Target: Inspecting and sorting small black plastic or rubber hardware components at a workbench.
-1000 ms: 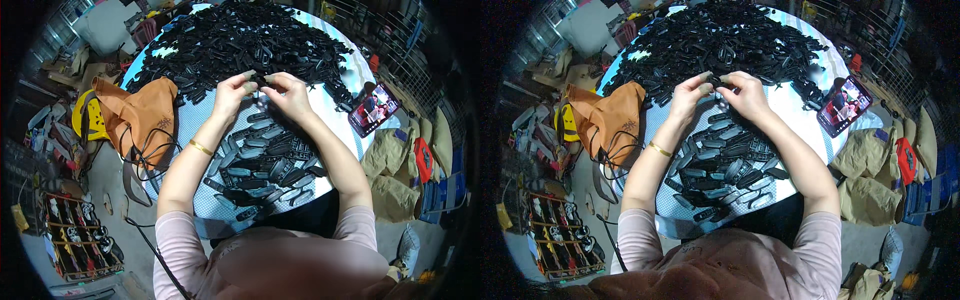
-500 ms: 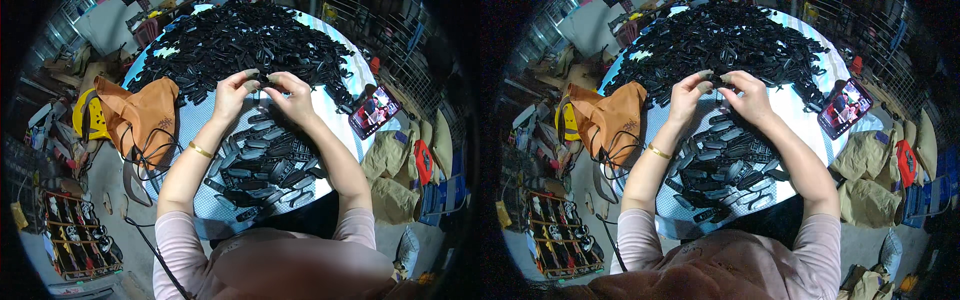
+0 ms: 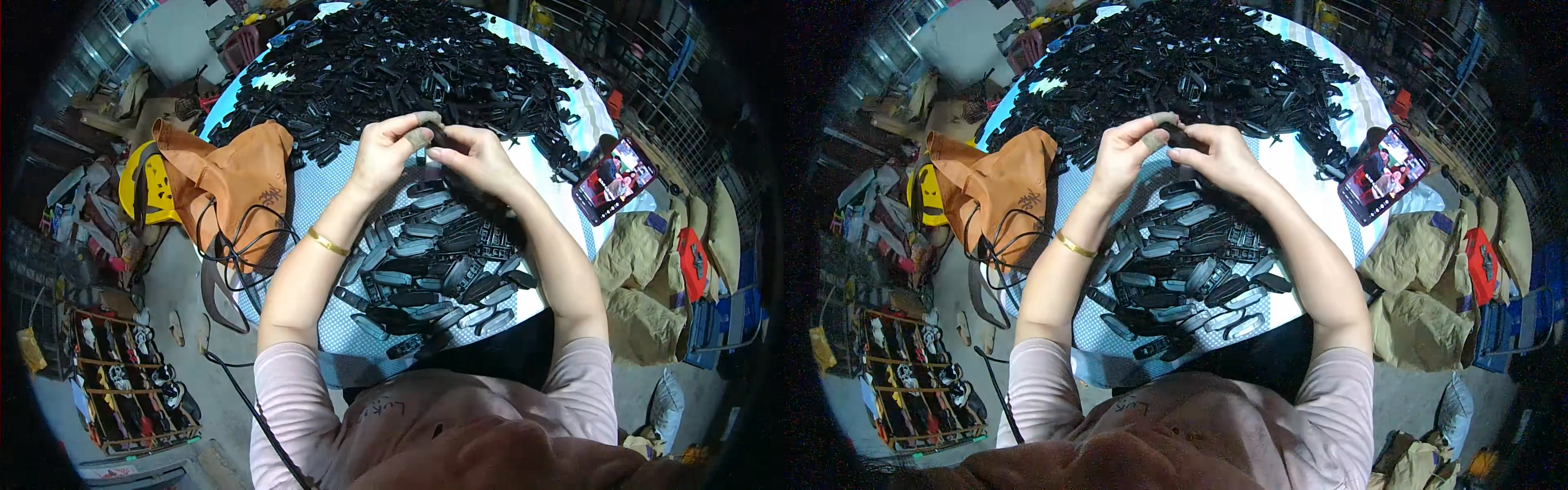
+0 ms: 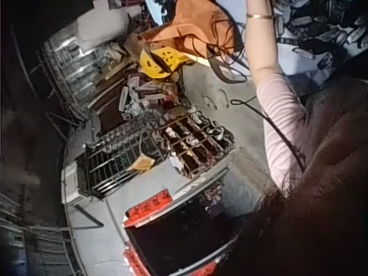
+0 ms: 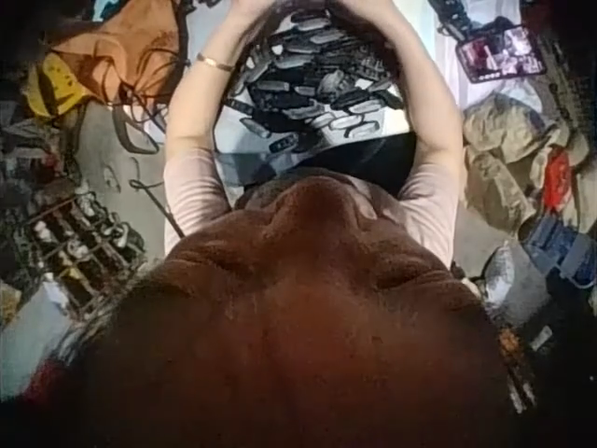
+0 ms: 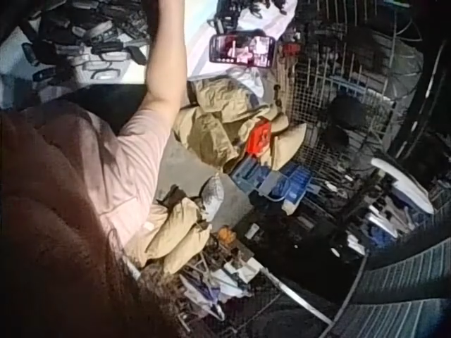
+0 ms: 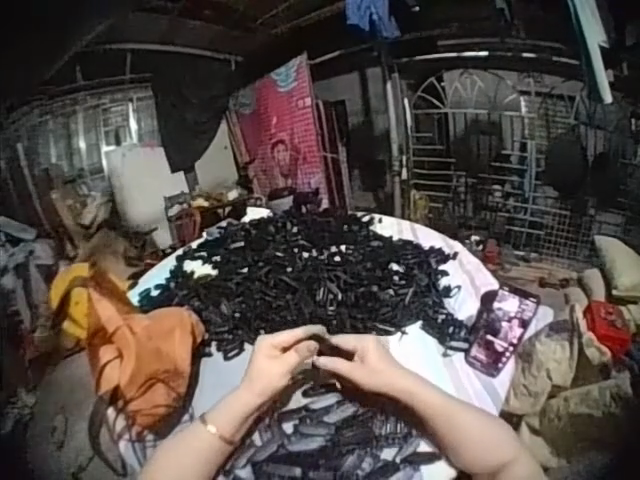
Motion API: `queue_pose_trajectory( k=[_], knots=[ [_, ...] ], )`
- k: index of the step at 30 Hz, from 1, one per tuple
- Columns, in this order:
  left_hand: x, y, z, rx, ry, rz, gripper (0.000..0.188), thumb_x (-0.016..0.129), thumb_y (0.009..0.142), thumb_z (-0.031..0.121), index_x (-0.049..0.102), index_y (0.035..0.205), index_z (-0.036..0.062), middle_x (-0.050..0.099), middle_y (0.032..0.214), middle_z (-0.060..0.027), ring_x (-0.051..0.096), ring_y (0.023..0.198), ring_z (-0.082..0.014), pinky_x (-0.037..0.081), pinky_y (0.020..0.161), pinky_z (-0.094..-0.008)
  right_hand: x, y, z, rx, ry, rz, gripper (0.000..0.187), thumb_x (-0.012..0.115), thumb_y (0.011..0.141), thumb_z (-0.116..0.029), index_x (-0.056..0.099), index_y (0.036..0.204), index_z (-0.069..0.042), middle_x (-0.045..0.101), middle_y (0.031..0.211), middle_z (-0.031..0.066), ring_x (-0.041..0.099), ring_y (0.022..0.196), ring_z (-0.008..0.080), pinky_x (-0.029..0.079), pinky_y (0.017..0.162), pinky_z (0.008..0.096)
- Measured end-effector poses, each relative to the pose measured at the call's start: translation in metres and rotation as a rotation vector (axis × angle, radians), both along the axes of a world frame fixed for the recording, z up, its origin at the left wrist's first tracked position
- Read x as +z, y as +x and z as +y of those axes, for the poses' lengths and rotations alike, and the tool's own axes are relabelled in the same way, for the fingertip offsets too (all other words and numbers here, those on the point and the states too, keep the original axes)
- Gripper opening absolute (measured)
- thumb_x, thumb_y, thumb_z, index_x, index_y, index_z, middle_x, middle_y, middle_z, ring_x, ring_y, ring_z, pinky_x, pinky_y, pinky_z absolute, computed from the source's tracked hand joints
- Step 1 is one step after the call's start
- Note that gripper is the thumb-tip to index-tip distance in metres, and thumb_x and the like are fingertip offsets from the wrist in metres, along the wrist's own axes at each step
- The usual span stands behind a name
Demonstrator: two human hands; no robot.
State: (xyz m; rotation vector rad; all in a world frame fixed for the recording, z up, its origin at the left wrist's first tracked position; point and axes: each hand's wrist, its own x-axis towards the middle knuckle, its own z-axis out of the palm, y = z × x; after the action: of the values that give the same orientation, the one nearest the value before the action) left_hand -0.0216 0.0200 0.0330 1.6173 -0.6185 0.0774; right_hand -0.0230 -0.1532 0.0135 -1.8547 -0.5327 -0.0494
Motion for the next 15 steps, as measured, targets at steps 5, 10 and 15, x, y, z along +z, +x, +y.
queue_pose_trajectory(
  k=[5, 10, 15],
  knots=[
    [0.007, -0.002, 0.005, -0.018, -0.032, 0.002, 0.024, 0.055, 0.081, 0.001, 0.06, 0.104, -0.0033, 0.064, 0.095, -0.0076, 0.058, 0.087, -0.0124, 0.046, 0.079, -0.025, 0.001, -0.008, 0.009, -0.168, -0.123, -0.372, 0.027, 0.068, 0.074, -0.018, 0.062, 0.091, 0.002, 0.063, 0.079, 0.0111, 0.059, 0.069, 0.0143, 0.047, 0.062, 0.0265],
    [0.02, 0.012, 0.022, -0.136, 0.374, 0.103, 0.027, 0.061, 0.079, 0.009, 0.061, 0.103, -0.0014, 0.065, 0.09, -0.0066, 0.059, 0.083, -0.0118, 0.046, 0.077, -0.0244, -0.008, 0.02, -0.005, 0.112, -0.407, -0.287, 0.032, 0.063, 0.074, -0.019, 0.061, 0.104, -0.008, 0.061, 0.096, 0.0144, 0.061, 0.086, 0.0271, 0.048, 0.075, 0.0349],
    [0.005, 0.012, 0.028, -0.318, 0.654, 0.225, 0.023, 0.059, 0.082, 0.018, 0.064, 0.098, 0.0028, 0.064, 0.077, -0.0045, 0.058, 0.068, -0.0095, 0.047, 0.059, -0.0242, -0.029, 0.032, 0.018, -0.044, -0.705, -0.28, 0.031, 0.053, 0.08, -0.031, 0.06, 0.105, -0.014, 0.055, 0.102, 0.0155, 0.057, 0.093, 0.0304, 0.046, 0.078, 0.0401]
  ],
)
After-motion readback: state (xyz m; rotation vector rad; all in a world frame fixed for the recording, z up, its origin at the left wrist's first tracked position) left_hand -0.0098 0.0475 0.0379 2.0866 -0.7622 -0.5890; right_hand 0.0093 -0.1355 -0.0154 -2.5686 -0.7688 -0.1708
